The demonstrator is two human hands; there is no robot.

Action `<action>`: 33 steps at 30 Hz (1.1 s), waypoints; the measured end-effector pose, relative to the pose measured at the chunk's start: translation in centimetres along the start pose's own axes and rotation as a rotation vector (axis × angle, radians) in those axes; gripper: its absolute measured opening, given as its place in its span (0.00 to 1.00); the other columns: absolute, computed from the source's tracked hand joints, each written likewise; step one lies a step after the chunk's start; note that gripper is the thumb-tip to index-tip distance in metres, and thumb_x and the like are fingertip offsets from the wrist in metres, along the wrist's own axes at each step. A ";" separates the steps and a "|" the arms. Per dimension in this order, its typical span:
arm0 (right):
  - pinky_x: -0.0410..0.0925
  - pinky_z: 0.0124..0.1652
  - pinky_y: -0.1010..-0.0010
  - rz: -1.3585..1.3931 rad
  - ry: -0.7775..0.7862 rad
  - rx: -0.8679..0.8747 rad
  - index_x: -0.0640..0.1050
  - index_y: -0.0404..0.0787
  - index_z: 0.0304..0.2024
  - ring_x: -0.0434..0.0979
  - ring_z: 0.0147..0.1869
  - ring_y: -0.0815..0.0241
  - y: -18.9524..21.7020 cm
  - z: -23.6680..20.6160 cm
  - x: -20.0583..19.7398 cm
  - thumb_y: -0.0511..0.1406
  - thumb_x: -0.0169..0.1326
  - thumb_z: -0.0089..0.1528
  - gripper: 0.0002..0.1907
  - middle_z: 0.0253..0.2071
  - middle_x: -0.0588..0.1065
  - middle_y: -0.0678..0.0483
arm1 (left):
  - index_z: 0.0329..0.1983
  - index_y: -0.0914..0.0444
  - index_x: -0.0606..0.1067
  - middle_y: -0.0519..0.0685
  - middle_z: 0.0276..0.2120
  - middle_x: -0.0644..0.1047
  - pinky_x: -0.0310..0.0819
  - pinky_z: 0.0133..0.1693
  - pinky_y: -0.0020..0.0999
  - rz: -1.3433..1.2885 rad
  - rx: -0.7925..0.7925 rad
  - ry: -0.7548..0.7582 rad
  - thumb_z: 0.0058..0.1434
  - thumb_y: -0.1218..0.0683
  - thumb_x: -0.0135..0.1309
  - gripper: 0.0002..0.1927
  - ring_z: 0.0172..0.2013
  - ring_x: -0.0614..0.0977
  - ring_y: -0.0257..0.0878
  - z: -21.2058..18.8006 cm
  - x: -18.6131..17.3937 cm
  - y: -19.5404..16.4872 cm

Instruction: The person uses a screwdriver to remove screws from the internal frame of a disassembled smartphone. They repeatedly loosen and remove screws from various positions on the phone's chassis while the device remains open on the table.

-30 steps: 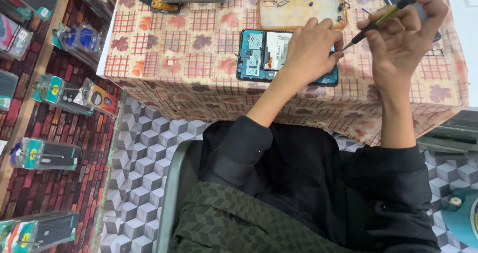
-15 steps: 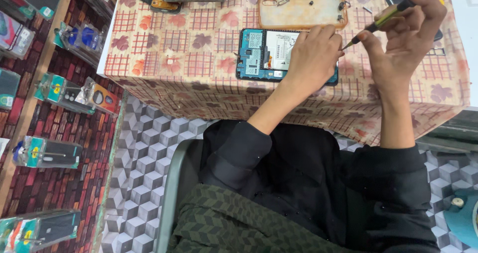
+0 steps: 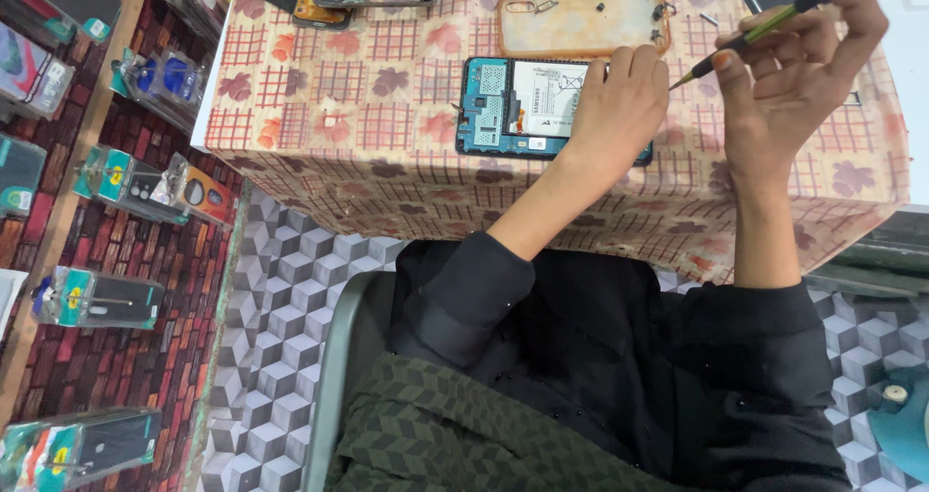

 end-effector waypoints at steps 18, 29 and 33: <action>0.73 0.56 0.76 -0.015 -0.176 -0.007 0.52 0.54 0.76 0.75 0.53 0.61 -1.1 -0.8 -2.1 0.25 0.64 0.72 0.42 0.51 0.68 0.53 | 0.37 0.61 0.75 0.47 0.41 0.73 0.69 0.42 0.39 0.067 0.095 0.078 0.55 0.53 0.55 0.09 0.43 0.73 0.41 0.7 1.9 0.2; 0.76 0.54 0.74 0.004 0.005 0.023 0.58 0.49 0.71 0.74 0.51 0.65 0.4 0.0 0.6 0.25 0.68 0.74 0.36 0.49 0.67 0.54 | 0.40 0.62 0.75 0.48 0.41 0.73 0.69 0.43 0.46 -0.006 -0.153 -0.005 0.60 0.46 0.61 0.15 0.45 0.75 0.46 1.3 -0.3 13.8; 0.75 0.53 0.76 0.022 0.011 0.045 0.60 0.47 0.71 0.73 0.51 0.66 1.0 0.1 1.0 0.25 0.68 0.73 0.35 0.49 0.68 0.55 | 0.37 0.61 0.75 0.47 0.40 0.74 0.68 0.42 0.46 -0.081 -0.207 0.046 0.61 0.47 0.61 0.14 0.45 0.75 0.46 0.0 -0.2 14.5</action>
Point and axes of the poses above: each hand's wrist, its own z-axis towards the middle knuckle, its own x-axis out of the palm, y = z × x, the point moved 8 cm from there along z, towards the middle knuckle
